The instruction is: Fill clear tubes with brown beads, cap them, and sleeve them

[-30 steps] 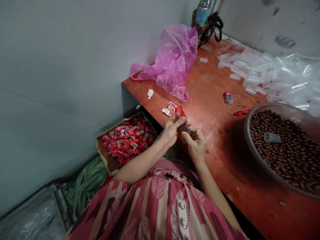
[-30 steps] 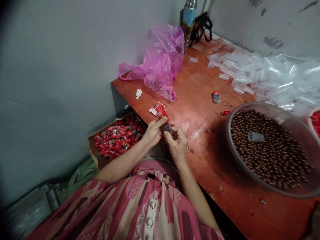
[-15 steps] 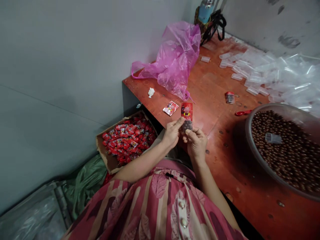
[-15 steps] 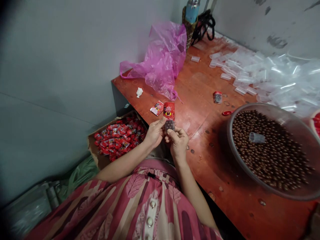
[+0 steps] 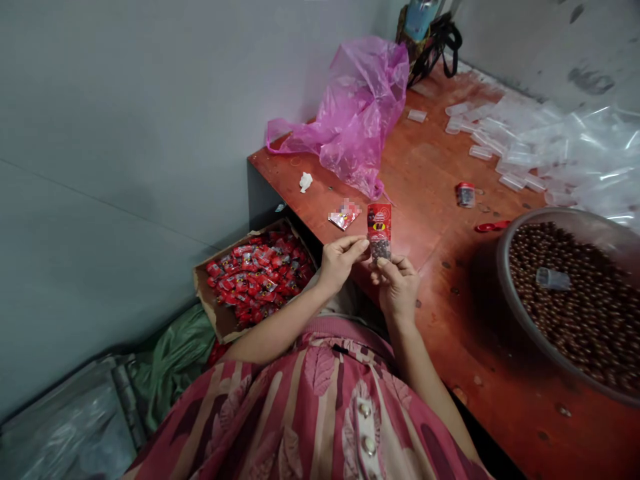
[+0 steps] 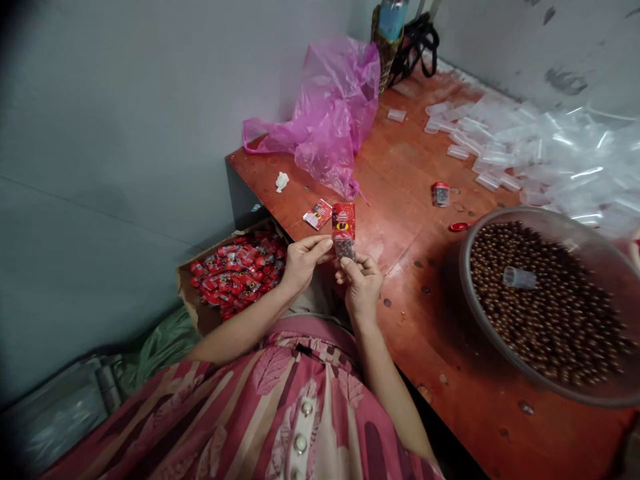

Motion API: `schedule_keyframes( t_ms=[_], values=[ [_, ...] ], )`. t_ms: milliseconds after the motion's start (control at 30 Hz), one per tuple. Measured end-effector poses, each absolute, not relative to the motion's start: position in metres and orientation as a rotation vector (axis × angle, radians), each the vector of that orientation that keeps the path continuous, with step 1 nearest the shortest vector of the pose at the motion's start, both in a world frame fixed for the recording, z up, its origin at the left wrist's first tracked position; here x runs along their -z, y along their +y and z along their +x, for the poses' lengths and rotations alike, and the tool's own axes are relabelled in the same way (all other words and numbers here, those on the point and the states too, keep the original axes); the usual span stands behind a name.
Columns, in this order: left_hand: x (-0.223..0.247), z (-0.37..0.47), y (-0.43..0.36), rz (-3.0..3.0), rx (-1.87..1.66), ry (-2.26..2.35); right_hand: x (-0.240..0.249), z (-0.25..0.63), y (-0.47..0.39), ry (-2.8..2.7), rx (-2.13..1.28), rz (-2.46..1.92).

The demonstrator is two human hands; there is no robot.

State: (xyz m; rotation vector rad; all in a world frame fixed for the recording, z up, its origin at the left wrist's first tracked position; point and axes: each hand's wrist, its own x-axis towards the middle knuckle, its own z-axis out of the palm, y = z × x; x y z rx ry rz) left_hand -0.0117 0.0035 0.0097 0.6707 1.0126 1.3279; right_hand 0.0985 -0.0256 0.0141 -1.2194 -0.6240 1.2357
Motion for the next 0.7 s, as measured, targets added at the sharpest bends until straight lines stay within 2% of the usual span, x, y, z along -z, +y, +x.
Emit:
schedule_keyframes(
  t_ms=[200,367,467,567,700],
  values=[
    [-0.016,-0.01,0.007,0.607,-1.314,0.915,-0.01,0.094,-0.031,-0.904,-0.994,-1.387],
    [-0.019,-0.007,0.009,0.557,-1.244,0.885,-0.008,0.096,-0.033,-1.385,-0.494,-1.552],
    [-0.02,-0.005,0.01,0.47,-1.208,0.913,-0.011,0.099,-0.032,-1.595,-0.342,-1.589],
    [-0.024,-0.005,0.011,0.349,-1.217,0.853,-0.016,0.099,-0.033,-1.613,-0.458,-1.526],
    [-0.026,-0.01,0.01,0.316,-1.182,0.709,-0.018,0.094,-0.036,-1.188,-1.001,-1.318]
  ],
)
